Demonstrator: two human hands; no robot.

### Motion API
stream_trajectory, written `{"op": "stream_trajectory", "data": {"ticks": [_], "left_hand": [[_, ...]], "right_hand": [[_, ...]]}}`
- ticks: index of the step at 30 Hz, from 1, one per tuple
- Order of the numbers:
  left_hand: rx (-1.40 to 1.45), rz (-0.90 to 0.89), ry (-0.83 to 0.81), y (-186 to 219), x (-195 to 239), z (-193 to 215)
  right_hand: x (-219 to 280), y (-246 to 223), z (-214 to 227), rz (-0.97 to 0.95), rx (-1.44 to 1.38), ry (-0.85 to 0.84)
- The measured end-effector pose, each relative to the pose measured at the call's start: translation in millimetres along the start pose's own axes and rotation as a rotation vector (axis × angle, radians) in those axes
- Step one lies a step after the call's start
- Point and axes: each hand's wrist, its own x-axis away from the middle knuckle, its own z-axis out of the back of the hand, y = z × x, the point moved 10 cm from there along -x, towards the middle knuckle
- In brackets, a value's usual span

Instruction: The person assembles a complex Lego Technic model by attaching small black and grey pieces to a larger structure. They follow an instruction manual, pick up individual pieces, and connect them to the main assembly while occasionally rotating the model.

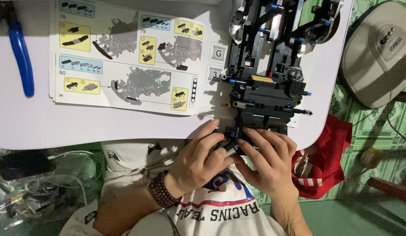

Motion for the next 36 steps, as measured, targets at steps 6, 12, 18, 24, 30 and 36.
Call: {"op": "stream_trajectory", "data": {"ticks": [6,12,18,24,30,36], "left_hand": [[-0.006,-0.013,-0.056,4,-11,11],[0.052,-0.004,-0.379,-10,-8,5],[-0.048,-0.077,-0.364,-13,-13,6],[-0.097,-0.208,-0.379,-2,-24,9],[-0.05,-0.324,-0.47,-4,-30,8],[-0.011,-0.39,-0.445,-2,-35,11]], "right_hand": [[0,-2,2,-0.043,0.018,0.026],[-1,1,7,-0.052,-0.06,0.065],[3,7,6,-0.062,-0.073,0.033],[4,11,2,-0.076,-0.093,-0.068],[2,8,5,-0.026,-0.057,-0.058],[-2,7,5,-0.049,-0.054,-0.052]]}}
